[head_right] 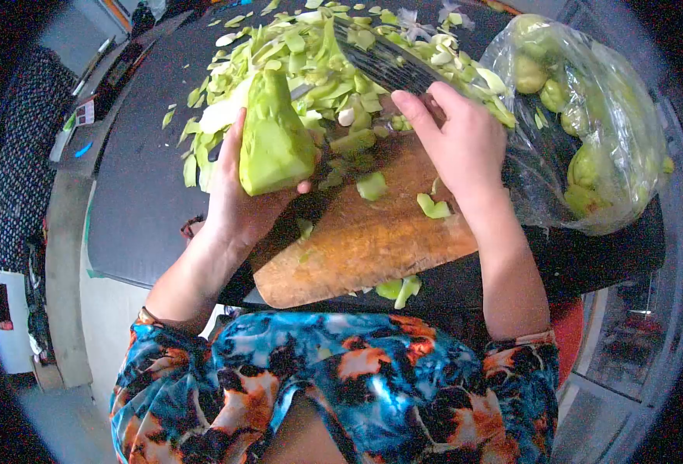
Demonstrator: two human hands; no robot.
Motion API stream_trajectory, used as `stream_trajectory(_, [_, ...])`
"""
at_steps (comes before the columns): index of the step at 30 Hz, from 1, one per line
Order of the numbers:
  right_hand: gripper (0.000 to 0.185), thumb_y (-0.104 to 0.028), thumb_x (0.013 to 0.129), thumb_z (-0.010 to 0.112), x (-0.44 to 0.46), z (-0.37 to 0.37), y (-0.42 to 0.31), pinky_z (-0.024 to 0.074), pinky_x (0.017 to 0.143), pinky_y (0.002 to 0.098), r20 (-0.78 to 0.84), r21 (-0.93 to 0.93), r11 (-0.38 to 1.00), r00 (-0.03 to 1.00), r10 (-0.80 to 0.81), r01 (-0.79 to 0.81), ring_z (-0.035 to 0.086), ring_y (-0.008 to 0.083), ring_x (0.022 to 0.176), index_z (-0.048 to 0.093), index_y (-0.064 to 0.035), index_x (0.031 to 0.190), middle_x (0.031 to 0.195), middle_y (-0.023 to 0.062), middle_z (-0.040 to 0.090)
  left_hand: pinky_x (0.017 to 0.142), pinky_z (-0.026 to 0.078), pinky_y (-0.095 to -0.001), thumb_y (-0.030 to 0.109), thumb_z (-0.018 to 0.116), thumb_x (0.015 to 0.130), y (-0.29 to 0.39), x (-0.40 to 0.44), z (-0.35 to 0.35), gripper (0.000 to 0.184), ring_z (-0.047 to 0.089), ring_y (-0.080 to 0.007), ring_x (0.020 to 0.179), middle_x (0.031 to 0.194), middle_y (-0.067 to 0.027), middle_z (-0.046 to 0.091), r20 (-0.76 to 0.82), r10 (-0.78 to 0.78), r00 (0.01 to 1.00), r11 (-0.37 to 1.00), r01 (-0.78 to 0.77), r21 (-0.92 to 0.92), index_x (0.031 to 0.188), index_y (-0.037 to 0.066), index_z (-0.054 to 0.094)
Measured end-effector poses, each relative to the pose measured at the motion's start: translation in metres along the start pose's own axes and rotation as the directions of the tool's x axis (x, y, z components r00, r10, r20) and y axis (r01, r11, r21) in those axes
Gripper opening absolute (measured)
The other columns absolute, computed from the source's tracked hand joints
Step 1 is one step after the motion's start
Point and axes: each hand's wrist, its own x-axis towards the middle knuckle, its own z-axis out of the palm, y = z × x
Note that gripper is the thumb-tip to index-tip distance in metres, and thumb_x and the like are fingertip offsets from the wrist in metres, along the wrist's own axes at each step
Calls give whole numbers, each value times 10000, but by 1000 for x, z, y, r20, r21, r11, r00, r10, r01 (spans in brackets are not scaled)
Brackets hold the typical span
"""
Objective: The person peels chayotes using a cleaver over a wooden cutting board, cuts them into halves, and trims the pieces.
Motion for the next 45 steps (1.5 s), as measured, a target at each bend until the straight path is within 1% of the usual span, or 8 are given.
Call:
stream_trajectory(7, [558, -611, 749, 646, -27, -17, -38, 376, 511, 341, 126, 294, 842, 855, -503, 452, 532, 217, 516, 512, -76, 665, 569, 28, 494, 860, 498, -446, 593, 339, 937, 4, -6, 20, 584, 617, -256, 964, 1107, -121, 613, -253, 90, 963, 996, -81, 45, 1225, 115, 511])
stream_trajectory(9, [548, -607, 732, 656, -33, -11, -45, 374, 513, 338, 103, 306, 807, 825, -556, 506, 534, 224, 527, 498, -90, 642, 564, 21, 492, 916, 495, -447, 604, 398, 906, 4, 10, -18, 636, 626, -282, 1011, 1171, -143, 614, 204, -107, 973, 971, 146, -189, 1286, 108, 515])
stream_trajectory(12, [533, -587, 728, 666, -34, -9, -46, 379, 516, 346, 147, 263, 824, 823, -549, 502, 536, 247, 532, 489, -93, 631, 566, 30, 503, 914, 490, -450, 615, 389, 905, 4, 7, -10, 645, 613, -269, 1029, 1184, -142, 602, 84, -95, 992, 982, 107, -155, 1304, 118, 490])
stream_trajectory(15, [520, -568, 736, 671, -33, -1, -44, 383, 516, 350, 107, 177, 865, 864, -491, 469, 530, 256, 526, 490, -94, 623, 562, 47, 505, 819, 515, -425, 588, 382, 926, 2, -6, 14, 592, 610, -233, 992, 1114, -114, 620, -199, 87, 976, 994, -71, 86, 1242, 105, 515])
stream_trajectory(21, [517, -594, 823, 571, 4, 4, 5, 455, 515, 410, 34, -154, 981, 992, 122, -116, 610, 317, 572, 592, -95, 688, 606, 91, 615, 667, 516, -356, 557, 357, 950, 0, 0, -2, 523, 620, -203, 938, 1072, -82, 628, 26, 23, 999, 999, -24, 46, 1235, 142, 499])
stream_trajectory(25, [437, -441, 892, 591, 9, -4, 19, 349, 507, 306, 7, -24, 987, 987, 159, -158, 410, 179, 507, 543, -22, 774, 564, 52, 443, 654, 518, -357, 546, 356, 952, 2, 1, -2, 512, 623, -206, 923, 1063, -76, 629, -8, -6, 1000, 1000, 6, 9, 1242, 146, 494])
stream_trajectory(36, [444, -308, 729, 805, -27, -12, -39, 483, 619, 278, 84, 574, 812, 978, -189, 107, 595, 127, 667, 566, 13, 921, 779, 62, 611, 885, 476, -359, 153, 660, 814, -4, -4, 15, 586, 576, -197, 1041, 1169, -95, 559, 103, 97, 990, 952, -122, 281, 1309, 45, 364])
stream_trajectory(45, [352, -210, 748, 783, -32, -2, -33, 494, 712, 285, 310, 759, 597, 951, 17, -258, 624, 118, 783, 656, 14, 986, 890, 73, 686, 960, 383, -310, 154, 746, 681, -9, -3, 8, 710, 467, -186, 1098, 1162, -120, 480, 419, 280, 864, 359, -499, 789, 1259, 5, 363])
